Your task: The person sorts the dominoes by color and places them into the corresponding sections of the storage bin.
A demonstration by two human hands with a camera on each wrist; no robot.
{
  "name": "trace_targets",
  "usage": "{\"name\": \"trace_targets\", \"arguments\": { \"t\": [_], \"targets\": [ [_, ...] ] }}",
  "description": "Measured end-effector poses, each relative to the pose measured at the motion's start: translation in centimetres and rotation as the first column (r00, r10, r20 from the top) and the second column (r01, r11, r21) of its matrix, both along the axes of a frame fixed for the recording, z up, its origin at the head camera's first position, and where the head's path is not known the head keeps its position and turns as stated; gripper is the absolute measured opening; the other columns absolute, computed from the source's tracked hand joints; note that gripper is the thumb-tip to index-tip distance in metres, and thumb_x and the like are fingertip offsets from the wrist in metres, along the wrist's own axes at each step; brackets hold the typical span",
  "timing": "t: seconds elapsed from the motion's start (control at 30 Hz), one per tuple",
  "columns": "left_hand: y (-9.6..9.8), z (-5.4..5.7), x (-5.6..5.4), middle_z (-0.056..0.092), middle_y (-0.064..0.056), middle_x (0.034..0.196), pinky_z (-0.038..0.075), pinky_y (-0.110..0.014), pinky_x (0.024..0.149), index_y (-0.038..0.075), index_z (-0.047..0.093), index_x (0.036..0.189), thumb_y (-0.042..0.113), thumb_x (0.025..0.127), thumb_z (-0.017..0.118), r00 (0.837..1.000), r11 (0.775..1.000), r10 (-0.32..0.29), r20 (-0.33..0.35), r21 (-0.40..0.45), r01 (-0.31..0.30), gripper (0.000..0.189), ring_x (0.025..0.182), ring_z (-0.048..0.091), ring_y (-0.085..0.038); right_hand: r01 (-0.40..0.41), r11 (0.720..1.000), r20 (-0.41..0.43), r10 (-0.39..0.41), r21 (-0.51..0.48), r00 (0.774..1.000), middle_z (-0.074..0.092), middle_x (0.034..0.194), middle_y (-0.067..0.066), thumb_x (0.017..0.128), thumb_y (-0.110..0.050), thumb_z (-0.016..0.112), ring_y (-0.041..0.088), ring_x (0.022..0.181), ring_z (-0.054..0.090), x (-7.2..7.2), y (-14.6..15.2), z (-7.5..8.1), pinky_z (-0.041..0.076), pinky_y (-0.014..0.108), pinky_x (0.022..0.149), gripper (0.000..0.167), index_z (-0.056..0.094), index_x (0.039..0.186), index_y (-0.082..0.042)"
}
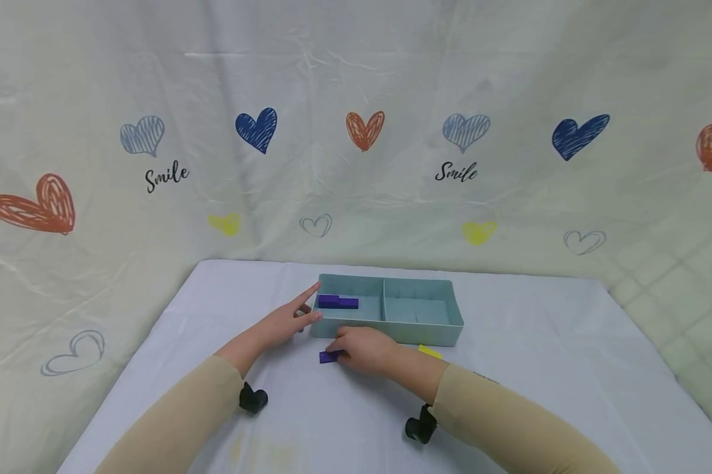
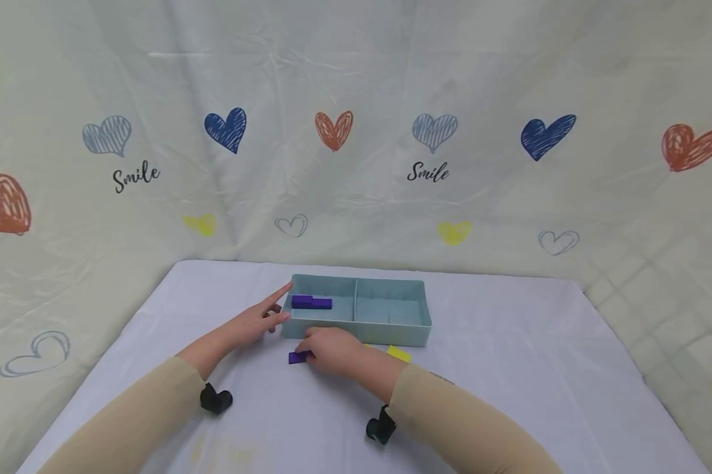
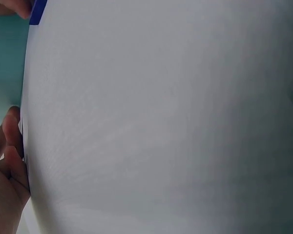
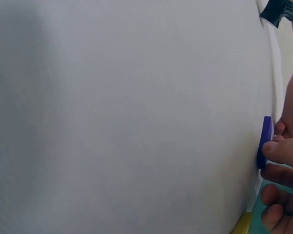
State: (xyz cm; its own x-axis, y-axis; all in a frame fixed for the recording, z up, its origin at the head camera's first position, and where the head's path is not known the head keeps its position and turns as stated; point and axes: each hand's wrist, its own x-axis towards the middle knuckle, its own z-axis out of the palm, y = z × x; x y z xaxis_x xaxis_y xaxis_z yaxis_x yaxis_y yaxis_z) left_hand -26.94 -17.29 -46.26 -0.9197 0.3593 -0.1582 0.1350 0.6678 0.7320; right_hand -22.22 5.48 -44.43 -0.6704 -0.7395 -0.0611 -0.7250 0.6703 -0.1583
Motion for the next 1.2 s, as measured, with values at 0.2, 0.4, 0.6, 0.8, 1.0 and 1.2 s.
{"name": "trace_targets", "arguments": {
  "t": [0.2, 0.4, 0.6, 0.8, 1.0, 1.2],
  "targets": [
    [0.0, 0.0, 0.0, 0.057, -0.004, 0.126, 0.047, -0.038, 0.080, 0.054, 0.014, 0.154, 0.055, 0.097, 0.055, 1.000, 1.000, -0.001, -0.007, 0.001, 0.001, 0.070, 0.089, 0.060, -0.018, -0.004, 1.000, 0.003, 0.004, 0.001, 1.000, 0.066, 0.105, -0.005, 0.092, -0.020, 0.072, 0.008, 0.093, 0.062, 0.0, 0.1, 0.0, 0.051, 0.025, 0.085, 0.028, 0.074, 0.121, -0.022],
    [-0.1, 0.0, 0.0, 0.057, -0.004, 0.126, 0.047, -0.038, 0.081, 0.053, 0.013, 0.154, 0.057, 0.097, 0.054, 1.000, 1.000, -0.008, -0.011, 0.000, 0.008, 0.071, 0.089, 0.060, -0.018, -0.006, 1.000, 0.011, 0.006, -0.006, 1.000, 0.066, 0.101, -0.005, 0.092, -0.019, 0.073, 0.007, 0.089, 0.062, 0.0, 0.1, 0.0, 0.051, 0.024, 0.083, 0.028, 0.074, 0.120, -0.020],
    [-0.1, 0.0, 0.0, 0.056, -0.006, 0.127, 0.047, -0.038, 0.079, 0.049, 0.012, 0.156, 0.059, 0.096, 0.053, 1.000, 1.000, -0.018, -0.020, -0.007, 0.018, 0.074, 0.090, 0.060, -0.018, -0.016, 1.000, 0.007, 0.016, -0.015, 1.000, 0.065, 0.098, -0.006, 0.091, -0.020, 0.073, 0.006, 0.086, 0.059, 0.3, 0.4, 0.3, 0.050, 0.022, 0.080, 0.029, 0.074, 0.120, -0.020],
    [-0.1, -0.1, -0.1, 0.056, -0.006, 0.128, 0.047, -0.039, 0.081, 0.052, 0.012, 0.155, 0.056, 0.097, 0.054, 1.000, 1.000, -0.008, -0.016, -0.006, 0.008, 0.072, 0.091, 0.060, -0.019, 0.003, 0.999, 0.015, -0.002, -0.049, 1.000, 0.067, 0.104, -0.007, 0.091, -0.021, 0.073, 0.008, 0.094, 0.063, 0.6, 1.0, 1.1, 0.051, 0.024, 0.084, 0.030, 0.074, 0.121, -0.022],
    [-0.1, -0.1, -0.2, 0.056, -0.005, 0.126, 0.048, -0.039, 0.080, 0.052, 0.013, 0.155, 0.053, 0.098, 0.054, 1.000, 1.000, 0.001, -0.005, 0.003, -0.001, 0.070, 0.089, 0.060, -0.018, 0.022, 0.996, 0.026, -0.019, -0.090, 0.999, 0.067, 0.105, -0.007, 0.091, -0.017, 0.073, 0.011, 0.096, 0.065, 1.1, 1.7, 2.5, 0.052, 0.026, 0.083, 0.030, 0.074, 0.121, -0.022],
    [0.0, -0.1, -0.1, 0.056, -0.007, 0.127, 0.048, -0.040, 0.082, 0.052, 0.014, 0.155, 0.053, 0.098, 0.055, 1.000, 1.000, 0.007, 0.009, 0.005, -0.007, 0.071, 0.090, 0.060, -0.019, 0.034, 0.992, 0.042, -0.029, -0.122, 0.999, 0.067, 0.105, -0.005, 0.091, -0.014, 0.073, 0.016, 0.096, 0.065, 1.1, 2.7, 4.0, 0.052, 0.025, 0.079, 0.031, 0.073, 0.122, -0.020]
  ]
}}
